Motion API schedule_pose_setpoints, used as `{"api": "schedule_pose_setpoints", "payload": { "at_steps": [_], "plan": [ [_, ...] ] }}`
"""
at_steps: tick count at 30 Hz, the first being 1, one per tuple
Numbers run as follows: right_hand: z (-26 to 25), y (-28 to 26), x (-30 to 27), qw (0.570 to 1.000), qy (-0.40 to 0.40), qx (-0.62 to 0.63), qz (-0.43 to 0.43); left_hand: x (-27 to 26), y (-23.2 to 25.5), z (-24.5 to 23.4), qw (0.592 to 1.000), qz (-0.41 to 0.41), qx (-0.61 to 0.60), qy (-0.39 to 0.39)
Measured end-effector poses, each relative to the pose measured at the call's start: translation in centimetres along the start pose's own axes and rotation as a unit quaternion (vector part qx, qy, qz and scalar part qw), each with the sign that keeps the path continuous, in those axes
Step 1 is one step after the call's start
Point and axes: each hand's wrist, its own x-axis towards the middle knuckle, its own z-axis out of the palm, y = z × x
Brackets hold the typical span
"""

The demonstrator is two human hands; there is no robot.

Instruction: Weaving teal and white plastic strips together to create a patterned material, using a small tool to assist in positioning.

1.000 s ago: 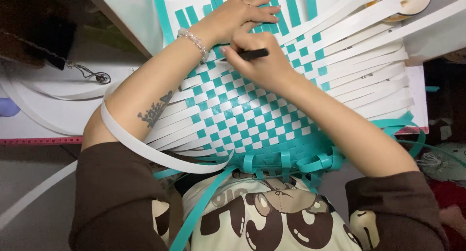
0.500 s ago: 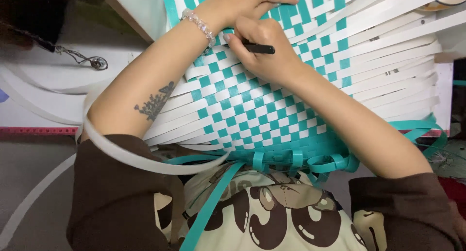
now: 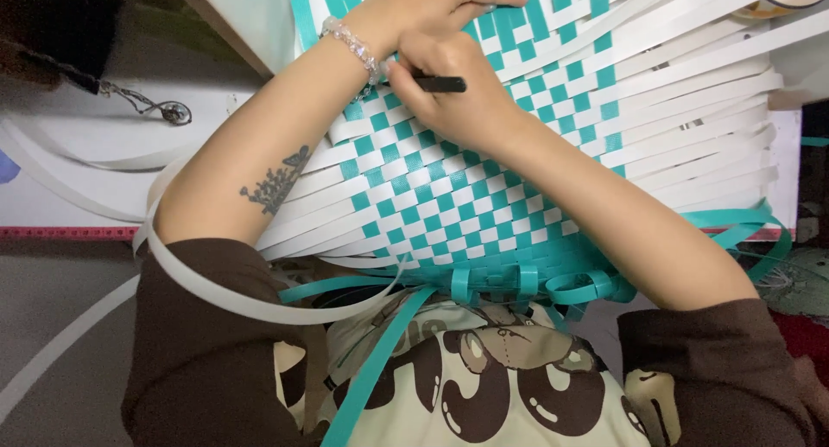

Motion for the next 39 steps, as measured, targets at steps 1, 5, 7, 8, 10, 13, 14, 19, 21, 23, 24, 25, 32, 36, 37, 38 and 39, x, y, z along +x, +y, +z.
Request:
{"api": "schedule_pose_setpoints", "payload": {
  "at_steps": [1,5,7,8,10,13,14,19,21,23,24,25,32,36,37,38,39],
  "plan": [
    [-0.2,-0.3,0.3,1.000,0.005,0.004,-0.011,0.1,0.3,-0.5,0.997,0.009,-0.075,-0.011],
    [-1.5,-2.0,0.1,0.999,0.010,0.021,0.023,1.1,-0.3,-0.5,0.996,0.076,0.054,0.007],
    [-3.5,-3.3,-1.2,0.996,0.076,0.043,0.009,1.3,0.6,-1.6,0.998,0.059,0.012,-0.023],
    [-4.4,-4.1,-1.7,0.988,0.133,0.073,-0.012,1.3,1.0,-2.3,0.998,0.029,-0.029,-0.054],
    [-8.5,-5.2,-3.2,0.991,0.111,0.079,0.018,1.5,1.6,-2.6,0.997,0.016,-0.050,-0.052],
    [-14.3,-6.1,-5.4,0.976,0.099,0.109,0.162,1.5,2.2,-2.6,0.996,-0.021,-0.073,-0.055],
    [-16.3,-6.1,-6.2,0.945,0.110,0.130,0.277,1.6,2.4,-2.6,0.994,-0.039,-0.077,-0.062],
    [-16.4,0.3,-9.1,0.876,0.122,0.034,0.466,3.7,6.9,-4.8,0.979,-0.139,-0.043,-0.140],
    [-15.2,1.2,-9.5,0.869,0.083,-0.019,0.488,4.4,8.4,-5.1,0.969,-0.182,-0.029,-0.167],
    [-14.1,0.7,-9.3,0.875,0.074,-0.030,0.477,5.0,9.3,-4.7,0.946,-0.212,0.052,-0.241],
    [-13.6,1.2,-9.5,0.877,0.079,-0.028,0.473,5.2,9.8,-4.6,0.946,-0.211,0.059,-0.241],
    [-13.2,1.6,-9.8,0.893,0.076,-0.054,0.440,5.5,10.3,-4.3,0.941,-0.234,0.051,-0.237],
    [-11.5,5.8,-12.1,0.929,0.081,-0.096,0.347,4.8,11.2,-2.2,0.943,-0.286,-0.123,-0.115],
    [-11.6,6.3,-11.9,0.932,0.060,-0.108,0.341,3.8,10.3,0.0,0.959,-0.258,-0.105,-0.043],
    [-11.7,6.3,-11.9,0.933,0.059,-0.107,0.338,3.7,10.3,0.1,0.962,-0.253,-0.102,-0.029],
    [-11.7,6.2,-11.8,0.935,0.058,-0.106,0.334,3.6,10.3,0.2,0.964,-0.247,-0.098,-0.016],
    [-11.6,6.0,-11.6,0.935,0.059,-0.107,0.332,3.5,10.3,0.2,0.964,-0.246,-0.095,-0.014]
  ]
}}
